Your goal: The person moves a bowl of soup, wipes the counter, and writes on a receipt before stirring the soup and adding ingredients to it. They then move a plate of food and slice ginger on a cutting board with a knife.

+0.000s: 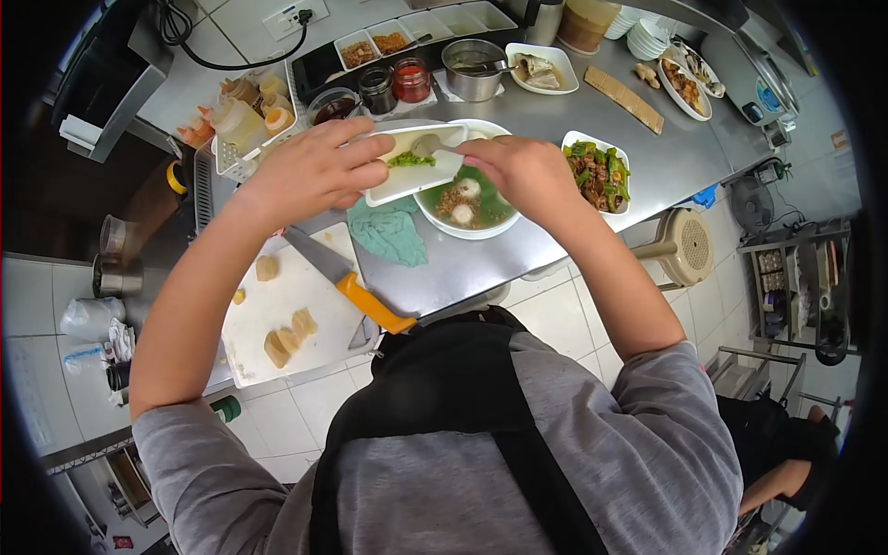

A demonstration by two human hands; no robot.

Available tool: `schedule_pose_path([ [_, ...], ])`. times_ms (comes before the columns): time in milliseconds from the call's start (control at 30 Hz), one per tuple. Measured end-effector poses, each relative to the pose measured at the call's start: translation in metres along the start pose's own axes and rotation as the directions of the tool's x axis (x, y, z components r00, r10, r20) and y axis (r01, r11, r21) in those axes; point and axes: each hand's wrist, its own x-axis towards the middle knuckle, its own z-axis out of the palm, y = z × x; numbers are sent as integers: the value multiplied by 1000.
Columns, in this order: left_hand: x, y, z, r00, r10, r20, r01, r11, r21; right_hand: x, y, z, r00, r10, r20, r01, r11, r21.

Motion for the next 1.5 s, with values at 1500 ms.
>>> schedule_pose_path([
  [1500, 42, -149, 183, 198, -974, -114, 974, 208, -87, -116, 104, -51, 796, 598, 91, -547, 647, 530],
])
